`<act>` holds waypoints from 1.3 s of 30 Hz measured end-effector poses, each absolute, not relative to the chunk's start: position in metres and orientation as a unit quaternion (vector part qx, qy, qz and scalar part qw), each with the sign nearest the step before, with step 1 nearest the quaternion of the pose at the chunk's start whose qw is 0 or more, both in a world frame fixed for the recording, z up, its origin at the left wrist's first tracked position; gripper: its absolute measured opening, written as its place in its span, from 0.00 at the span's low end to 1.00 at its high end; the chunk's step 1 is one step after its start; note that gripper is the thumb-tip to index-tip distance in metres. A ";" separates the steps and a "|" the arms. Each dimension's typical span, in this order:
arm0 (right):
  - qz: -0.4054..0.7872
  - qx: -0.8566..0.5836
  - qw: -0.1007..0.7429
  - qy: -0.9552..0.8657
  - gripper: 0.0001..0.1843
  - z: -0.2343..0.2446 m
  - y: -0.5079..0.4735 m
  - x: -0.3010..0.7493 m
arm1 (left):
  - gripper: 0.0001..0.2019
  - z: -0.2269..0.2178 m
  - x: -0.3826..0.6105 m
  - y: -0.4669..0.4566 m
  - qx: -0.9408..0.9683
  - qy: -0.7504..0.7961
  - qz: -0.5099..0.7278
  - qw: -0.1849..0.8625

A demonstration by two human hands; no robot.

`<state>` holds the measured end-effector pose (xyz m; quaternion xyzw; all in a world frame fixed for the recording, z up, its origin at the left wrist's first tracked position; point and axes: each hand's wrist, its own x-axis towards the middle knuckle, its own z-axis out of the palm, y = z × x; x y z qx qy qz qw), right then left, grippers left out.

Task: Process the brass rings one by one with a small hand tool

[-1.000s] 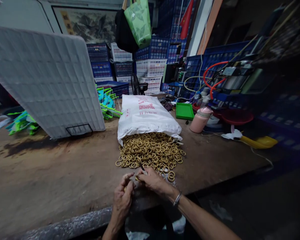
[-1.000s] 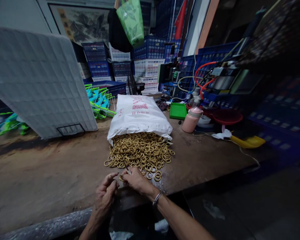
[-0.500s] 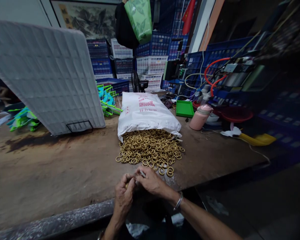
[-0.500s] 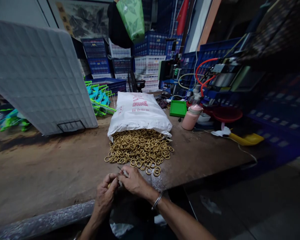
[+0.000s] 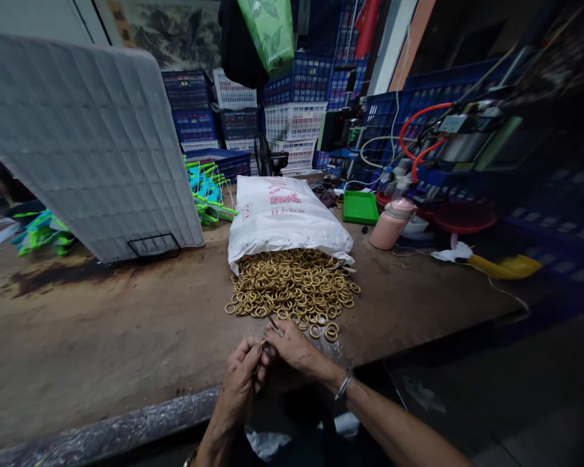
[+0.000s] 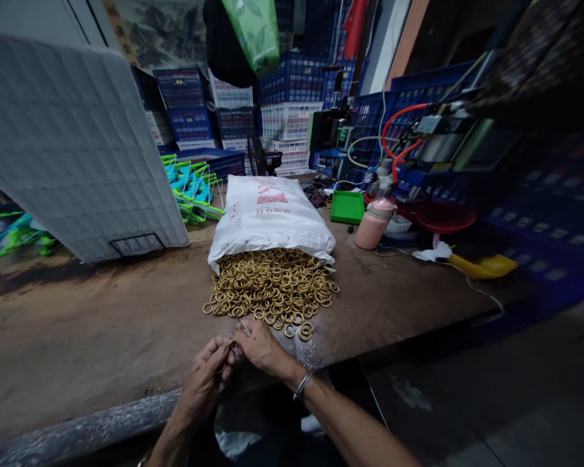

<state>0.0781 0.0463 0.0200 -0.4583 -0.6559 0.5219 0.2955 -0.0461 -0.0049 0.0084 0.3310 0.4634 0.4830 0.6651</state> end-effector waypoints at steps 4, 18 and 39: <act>0.427 -0.487 0.297 -0.701 0.11 0.014 0.047 0.082 | 0.13 0.004 -0.045 -0.006 0.315 0.462 0.505 0.657; 0.196 -0.473 0.104 -0.853 0.15 0.005 0.036 0.087 | 0.18 -0.001 -0.045 -0.004 0.342 0.518 0.482 0.618; 0.097 -0.566 0.105 -0.812 0.15 0.020 0.073 0.104 | 0.18 0.017 -0.028 -0.016 0.295 0.426 0.490 0.701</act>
